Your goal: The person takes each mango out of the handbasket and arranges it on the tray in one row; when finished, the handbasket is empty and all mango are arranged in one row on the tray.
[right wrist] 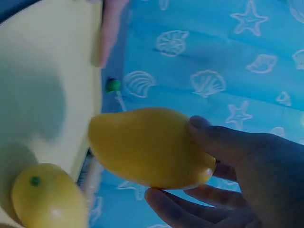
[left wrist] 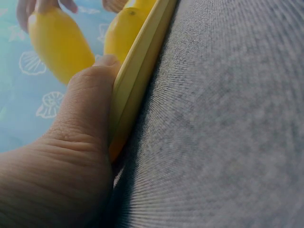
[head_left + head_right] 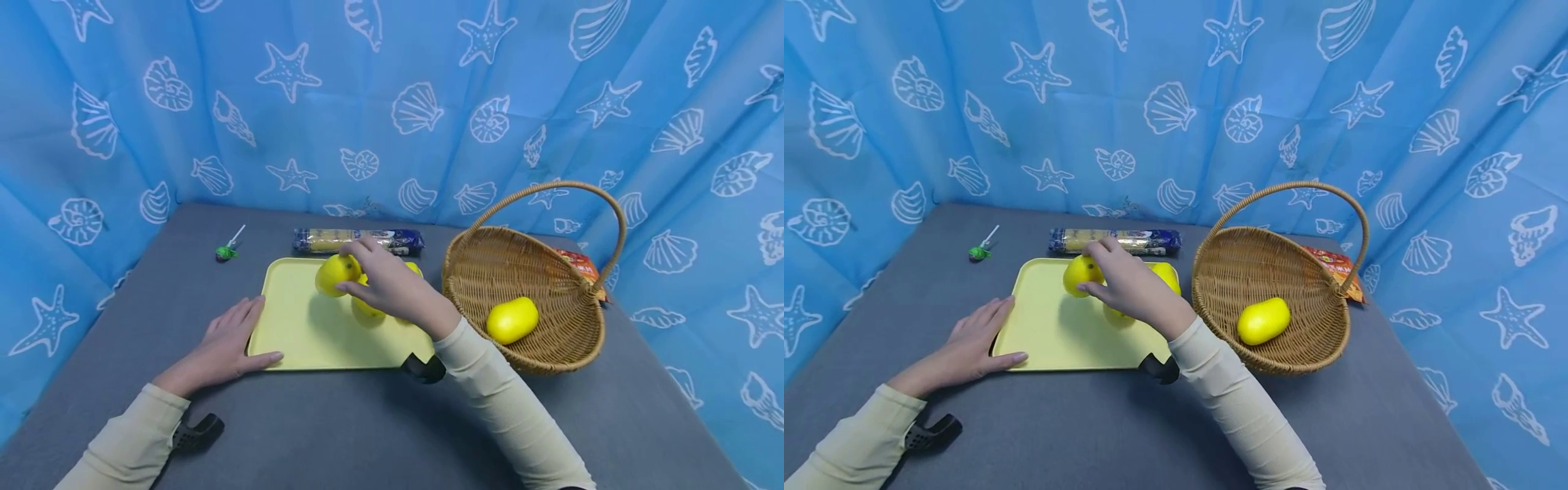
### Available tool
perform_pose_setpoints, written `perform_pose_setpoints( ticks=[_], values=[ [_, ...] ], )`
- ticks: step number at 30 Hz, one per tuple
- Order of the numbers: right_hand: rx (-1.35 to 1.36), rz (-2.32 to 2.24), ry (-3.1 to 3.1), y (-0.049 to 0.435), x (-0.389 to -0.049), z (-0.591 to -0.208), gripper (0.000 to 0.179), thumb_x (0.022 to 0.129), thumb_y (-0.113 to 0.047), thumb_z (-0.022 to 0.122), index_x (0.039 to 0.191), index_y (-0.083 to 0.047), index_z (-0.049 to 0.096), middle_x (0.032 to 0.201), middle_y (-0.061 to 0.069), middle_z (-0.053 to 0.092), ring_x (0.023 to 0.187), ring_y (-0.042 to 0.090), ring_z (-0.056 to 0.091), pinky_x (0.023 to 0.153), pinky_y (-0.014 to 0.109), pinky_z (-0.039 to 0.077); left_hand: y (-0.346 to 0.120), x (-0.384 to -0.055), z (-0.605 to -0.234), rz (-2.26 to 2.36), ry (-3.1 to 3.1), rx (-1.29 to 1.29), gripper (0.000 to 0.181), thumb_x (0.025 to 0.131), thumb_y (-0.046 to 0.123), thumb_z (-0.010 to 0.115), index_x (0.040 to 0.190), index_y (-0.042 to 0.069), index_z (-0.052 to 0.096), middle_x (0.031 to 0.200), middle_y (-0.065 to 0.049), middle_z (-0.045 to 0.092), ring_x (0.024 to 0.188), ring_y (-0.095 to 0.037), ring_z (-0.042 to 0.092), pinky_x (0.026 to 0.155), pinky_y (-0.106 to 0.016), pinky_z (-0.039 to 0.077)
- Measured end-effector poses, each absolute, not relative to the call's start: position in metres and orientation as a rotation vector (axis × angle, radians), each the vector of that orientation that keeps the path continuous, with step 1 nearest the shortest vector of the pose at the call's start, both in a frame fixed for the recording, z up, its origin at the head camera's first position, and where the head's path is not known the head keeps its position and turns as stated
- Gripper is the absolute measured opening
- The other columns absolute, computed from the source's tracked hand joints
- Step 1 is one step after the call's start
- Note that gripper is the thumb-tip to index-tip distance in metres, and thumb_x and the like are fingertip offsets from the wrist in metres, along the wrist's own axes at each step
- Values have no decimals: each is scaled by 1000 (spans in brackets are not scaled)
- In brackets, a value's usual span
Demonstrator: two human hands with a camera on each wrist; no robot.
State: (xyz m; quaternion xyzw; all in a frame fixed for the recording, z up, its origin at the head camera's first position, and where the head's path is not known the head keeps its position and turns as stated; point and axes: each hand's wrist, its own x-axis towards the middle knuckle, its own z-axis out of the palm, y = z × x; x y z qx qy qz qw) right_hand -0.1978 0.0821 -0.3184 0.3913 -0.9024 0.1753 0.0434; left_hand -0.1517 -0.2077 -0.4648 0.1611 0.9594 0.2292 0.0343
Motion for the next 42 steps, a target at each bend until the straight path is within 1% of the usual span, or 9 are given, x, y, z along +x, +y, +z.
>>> perform_pose_setpoints(
  ticks=[4, 8, 11, 15, 20, 24, 28, 36, 42],
  values=[
    [1127, 458, -2856, 75, -205, -329, 47, 91, -31, 66, 129, -10, 48, 122, 5, 52, 94, 14, 59, 81, 27, 50, -208, -152, -466, 698, 2951, 491, 111, 81, 71, 56, 153, 2, 6, 155, -27, 16, 141, -47, 13, 104, -68, 14],
    [1102, 299, -2886, 70, -207, -338, 52, 91, -35, 65, 136, -15, 48, 119, 4, 51, 76, 12, 58, 65, 25, 50, -208, -152, -465, 701, 2954, 490, 111, 81, 70, 56, 153, 2, 7, 155, -27, 16, 141, -47, 13, 103, -68, 15],
    [1122, 215, -2844, 68, -206, -344, 51, 90, -36, 66, 137, -19, 52, 112, 6, 50, 70, 11, 54, 59, 23, 46, -208, -151, -465, 699, 2955, 492, 110, 82, 70, 56, 154, 3, 6, 155, -27, 16, 141, -47, 13, 103, -68, 14],
    [1140, 161, -2813, 64, -205, -351, 46, 90, -34, 67, 131, -18, 57, 111, 8, 49, 74, 14, 53, 61, 22, 46, -209, -151, -466, 707, 2956, 490, 110, 82, 69, 56, 154, 3, 5, 155, -27, 15, 141, -46, 12, 104, -67, 14],
    [1122, -50, -2813, 57, -206, -361, 52, 89, -35, 68, 133, -15, 50, 128, 10, 50, 82, 18, 60, 58, 26, 51, -209, -151, -465, 715, 2954, 494, 110, 82, 69, 56, 153, 2, 5, 155, -27, 14, 141, -46, 12, 105, -66, 13],
    [1153, -138, -2803, 55, -203, -366, 53, 89, -36, 67, 133, -13, 48, 124, 9, 53, 71, 15, 59, 52, 23, 47, -210, -152, -466, 708, 2954, 490, 110, 82, 70, 56, 154, 3, 7, 155, -26, 15, 142, -46, 12, 104, -67, 14],
    [1199, -116, -2814, 55, -198, -368, 46, 89, -34, 68, 127, -13, 52, 114, 7, 55, 62, 11, 54, 53, 20, 46, -209, -153, -467, 701, 2945, 481, 111, 81, 72, 55, 154, 4, 8, 156, -25, 16, 142, -46, 12, 104, -67, 14],
    [1158, -210, -2757, 56, -195, -370, 54, 86, -37, 71, 130, -12, 52, 115, 7, 57, 89, 20, 54, 69, 32, 51, -207, -152, -463, 702, 2946, 492, 111, 81, 71, 55, 153, 2, 7, 155, -26, 16, 141, -46, 13, 104, -67, 15],
    [1155, -180, -2783, 58, -195, -373, 55, 86, -36, 71, 132, -13, 51, 121, 8, 54, 96, 21, 52, 74, 35, 49, -207, -152, -462, 687, 2946, 481, 111, 81, 72, 54, 153, 2, 7, 155, -27, 16, 141, -46, 13, 104, -68, 15]
  ],
)
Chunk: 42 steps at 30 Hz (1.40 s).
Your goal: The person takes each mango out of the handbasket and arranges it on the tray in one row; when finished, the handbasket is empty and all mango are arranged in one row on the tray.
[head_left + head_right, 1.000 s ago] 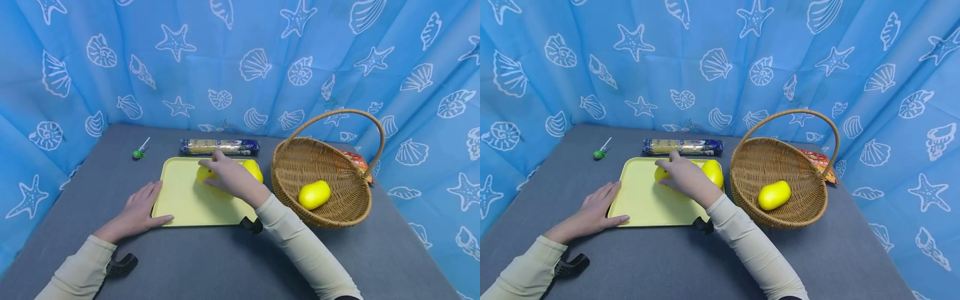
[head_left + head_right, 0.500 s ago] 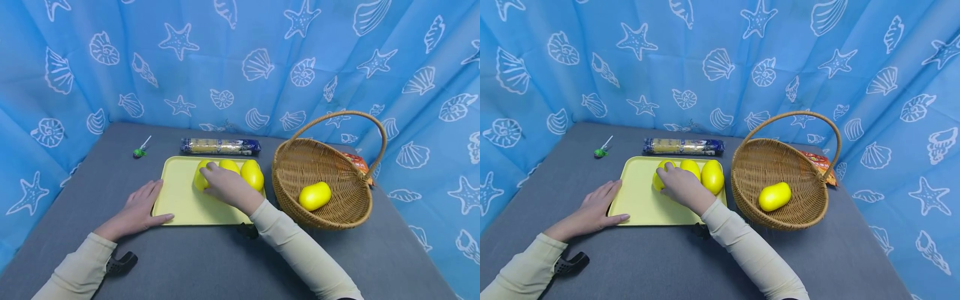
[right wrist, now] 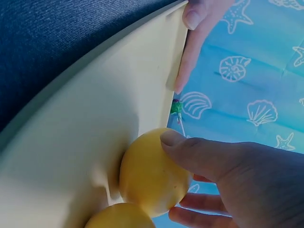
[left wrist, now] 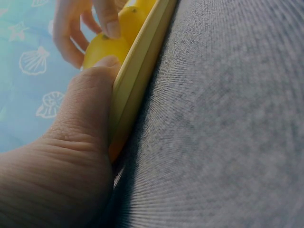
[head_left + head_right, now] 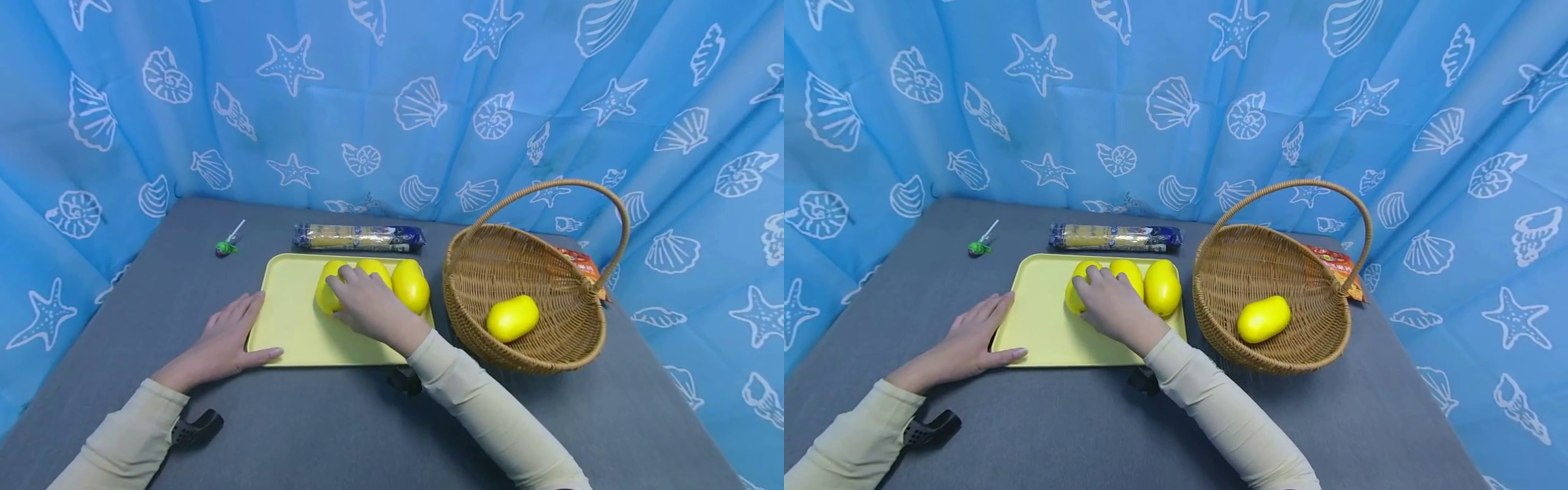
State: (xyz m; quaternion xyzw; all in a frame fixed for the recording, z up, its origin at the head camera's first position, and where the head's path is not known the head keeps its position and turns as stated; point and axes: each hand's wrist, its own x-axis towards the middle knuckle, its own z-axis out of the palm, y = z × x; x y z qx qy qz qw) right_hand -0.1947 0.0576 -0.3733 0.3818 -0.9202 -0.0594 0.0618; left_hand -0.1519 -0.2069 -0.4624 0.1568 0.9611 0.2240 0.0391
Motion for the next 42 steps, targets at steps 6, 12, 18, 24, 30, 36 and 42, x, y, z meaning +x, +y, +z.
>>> perform_pose_setpoints(
  ticks=[6, 12, 18, 24, 30, 36, 42],
  values=[
    [1176, -147, -2775, 60, -195, -375, 52, 87, -35, 71, 130, -13, 51, 123, 8, 53, 97, 21, 51, 77, 36, 48, -207, -152, -462, 684, 2945, 478, 112, 81, 72, 55, 153, 2, 7, 155, -27, 16, 141, -47, 13, 104, -67, 15],
    [1165, -139, -2806, 61, -195, -376, 52, 87, -35, 70, 131, -14, 50, 125, 8, 51, 99, 20, 49, 77, 36, 47, -206, -152, -462, 684, 2944, 476, 112, 80, 72, 55, 153, 2, 7, 155, -27, 16, 141, -47, 13, 104, -67, 15],
    [1131, -163, -2808, 61, -192, -378, 52, 88, -37, 68, 131, -13, 50, 132, 10, 49, 106, 23, 52, 78, 39, 47, -206, -150, -462, 685, 2949, 481, 112, 81, 72, 55, 153, 1, 7, 154, -27, 16, 140, -47, 14, 104, -68, 15],
    [1114, -176, -2810, 61, -192, -377, 56, 87, -37, 69, 133, -14, 48, 129, 8, 52, 103, 22, 52, 76, 38, 46, -206, -151, -462, 679, 2953, 490, 111, 81, 71, 55, 153, 1, 7, 154, -27, 16, 140, -47, 14, 103, -68, 16],
    [1108, -176, -2849, 64, -187, -369, 59, 88, -42, 67, 137, -16, 47, 135, 7, 49, 110, 23, 51, 82, 41, 45, -206, -150, -464, 685, 2961, 483, 111, 81, 71, 56, 153, 0, 8, 154, -28, 17, 140, -47, 14, 103, -68, 16],
    [1121, -78, -2803, 95, -157, -331, 54, 90, -41, 65, 134, -15, 51, 130, 5, 55, 110, 21, 55, 81, 40, 50, -204, -150, -467, 702, 2954, 492, 112, 81, 71, 56, 153, 0, 8, 154, -28, 17, 140, -47, 15, 104, -67, 16],
    [1090, 49, -2653, 148, -125, -285, 46, 90, -37, 66, 126, -10, 59, 112, 3, 64, 89, 16, 61, 75, 34, 53, -206, -150, -466, 713, 2961, 485, 112, 81, 70, 57, 153, 0, 8, 155, -27, 17, 141, -46, 14, 104, -66, 15]
  ],
)
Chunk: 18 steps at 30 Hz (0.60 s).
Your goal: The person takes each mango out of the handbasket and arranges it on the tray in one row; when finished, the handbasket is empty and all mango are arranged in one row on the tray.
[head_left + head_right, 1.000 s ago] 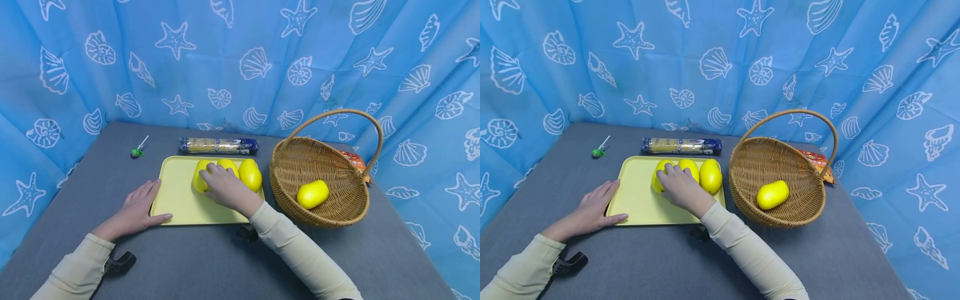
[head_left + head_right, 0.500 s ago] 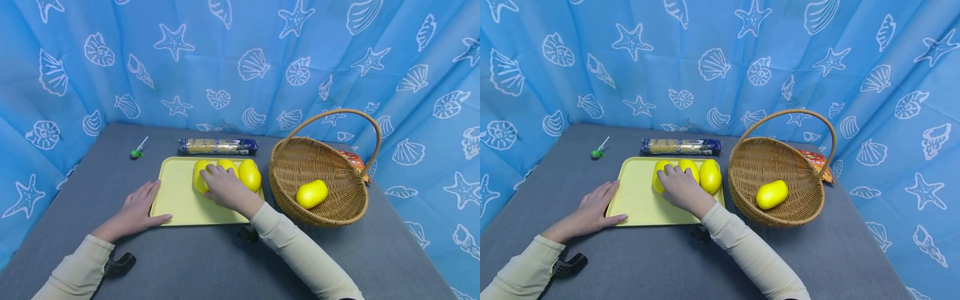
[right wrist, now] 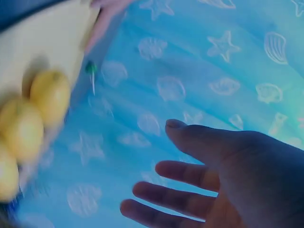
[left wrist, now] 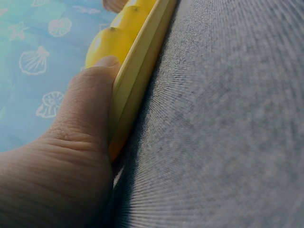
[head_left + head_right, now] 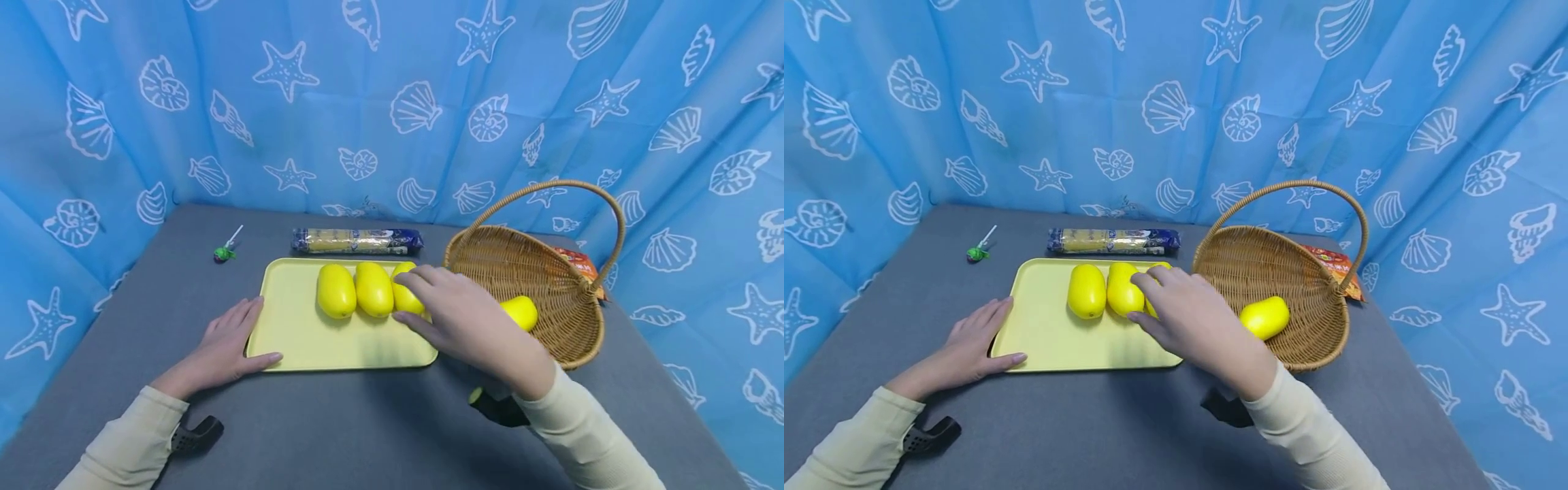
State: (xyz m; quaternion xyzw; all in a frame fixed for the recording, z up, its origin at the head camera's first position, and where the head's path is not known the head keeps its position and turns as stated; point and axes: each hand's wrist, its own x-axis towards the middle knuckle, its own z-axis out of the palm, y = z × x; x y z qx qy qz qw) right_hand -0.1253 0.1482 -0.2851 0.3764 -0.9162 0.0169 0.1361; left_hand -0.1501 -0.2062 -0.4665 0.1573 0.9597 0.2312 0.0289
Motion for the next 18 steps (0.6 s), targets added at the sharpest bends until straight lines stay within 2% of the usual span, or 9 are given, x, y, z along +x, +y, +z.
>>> perform_pose_setpoints(
  ticks=[5, 10, 15, 18],
  values=[
    [935, 69, -2732, 197, -113, -261, 41, 91, -36, 65, 124, -11, 61, 110, 3, 67, 90, 18, 65, 76, 39, 54, -205, -150, -464, 705, 2952, 496, 112, 81, 71, 56, 153, 0, 7, 155, -27, 16, 140, -47, 14, 103, -66, 15],
    [790, 81, -2936, 239, -127, -254, 37, 94, -33, 61, 124, -10, 59, 109, 5, 68, 96, 21, 65, 80, 43, 53, -208, -149, -465, 697, 2951, 484, 112, 81, 69, 57, 153, 1, 5, 155, -28, 14, 140, -47, 13, 103, -67, 15],
    [750, 78, -3093, 271, -151, -262, 32, 92, -24, 65, 116, -4, 62, 97, 7, 68, 87, 22, 65, 75, 43, 53, -207, -150, -464, 689, 2953, 485, 112, 81, 69, 58, 153, 0, 5, 154, -29, 15, 140, -48, 14, 102, -68, 15],
    [681, 60, -3222, 284, -164, -271, 37, 91, -25, 65, 116, 2, 61, 92, 11, 69, 80, 22, 65, 70, 41, 53, -206, -150, -464, 688, 2948, 491, 112, 81, 69, 58, 153, 0, 5, 154, -29, 15, 140, -48, 14, 102, -68, 15]
  ],
)
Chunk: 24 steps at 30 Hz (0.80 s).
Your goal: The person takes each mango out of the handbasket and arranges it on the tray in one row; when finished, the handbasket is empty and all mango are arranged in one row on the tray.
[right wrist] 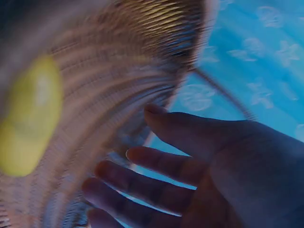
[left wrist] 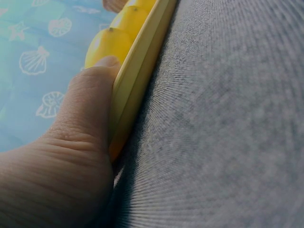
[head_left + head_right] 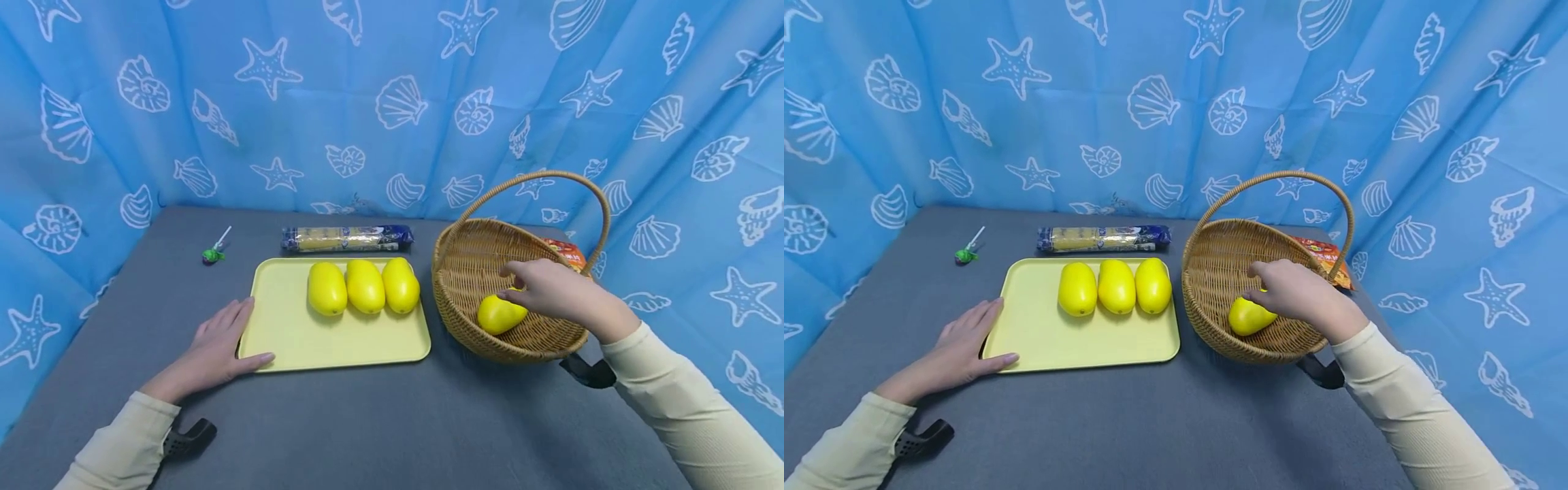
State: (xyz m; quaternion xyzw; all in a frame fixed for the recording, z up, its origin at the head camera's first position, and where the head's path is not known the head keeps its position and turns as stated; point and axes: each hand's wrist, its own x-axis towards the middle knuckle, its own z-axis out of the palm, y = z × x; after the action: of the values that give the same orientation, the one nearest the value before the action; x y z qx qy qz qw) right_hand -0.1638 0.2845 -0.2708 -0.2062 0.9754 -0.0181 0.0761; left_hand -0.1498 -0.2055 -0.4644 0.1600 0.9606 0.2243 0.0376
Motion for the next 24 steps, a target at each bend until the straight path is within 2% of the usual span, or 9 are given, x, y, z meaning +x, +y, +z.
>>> perform_pose_setpoints(
  ticks=[2, 6, 9, 14, 17, 21, 24],
  values=[
    [-538, -11, 2857, 292, -173, -276, 44, 92, -29, 63, 118, 7, 59, 98, 18, 68, 84, 28, 66, 73, 43, 53, -205, -149, -466, 691, 2946, 491, 112, 81, 69, 58, 153, 0, 6, 154, -29, 15, 140, -48, 14, 102, -68, 15],
    [-421, 63, 2694, 306, -188, -282, 59, 92, -32, 62, 129, 12, 50, 117, 30, 60, 102, 40, 61, 87, 50, 49, -204, -148, -467, 693, 2940, 490, 112, 81, 69, 58, 153, 0, 6, 154, -29, 16, 139, -48, 15, 102, -68, 16],
    [-398, 29, 2597, 313, -197, -284, 63, 91, -29, 64, 136, 9, 44, 127, 31, 54, 112, 45, 55, 93, 54, 45, -203, -148, -468, 691, 2929, 474, 113, 80, 72, 56, 153, 1, 6, 154, -29, 16, 139, -48, 14, 102, -69, 14],
    [-412, -50, 2511, 316, -206, -287, 66, 87, -25, 69, 140, 3, 41, 136, 32, 46, 123, 48, 45, 98, 57, 40, -203, -149, -468, 675, 2919, 461, 115, 80, 74, 55, 153, 0, 6, 154, -29, 15, 140, -48, 13, 102, -69, 13],
    [-428, -25, 2486, 315, -211, -289, 69, 84, -25, 72, 140, 2, 42, 139, 31, 44, 127, 49, 42, 100, 58, 38, -204, -150, -467, 674, 2917, 464, 114, 80, 73, 54, 153, 0, 5, 154, -29, 15, 140, -48, 13, 102, -69, 13],
    [-381, -67, 2412, 311, -219, -293, 75, 84, -27, 74, 143, 0, 38, 143, 31, 36, 125, 47, 44, 92, 51, 49, -206, -151, -464, 672, 2915, 467, 115, 80, 73, 54, 153, 1, 3, 154, -29, 14, 140, -48, 12, 102, -69, 14],
    [-367, -67, 2383, 307, -223, -301, 77, 83, -28, 75, 144, -1, 37, 144, 30, 36, 125, 46, 44, 89, 48, 50, -205, -152, -464, 673, 2914, 473, 115, 80, 74, 54, 153, 1, 3, 154, -29, 14, 140, -48, 12, 102, -69, 13]
  ],
)
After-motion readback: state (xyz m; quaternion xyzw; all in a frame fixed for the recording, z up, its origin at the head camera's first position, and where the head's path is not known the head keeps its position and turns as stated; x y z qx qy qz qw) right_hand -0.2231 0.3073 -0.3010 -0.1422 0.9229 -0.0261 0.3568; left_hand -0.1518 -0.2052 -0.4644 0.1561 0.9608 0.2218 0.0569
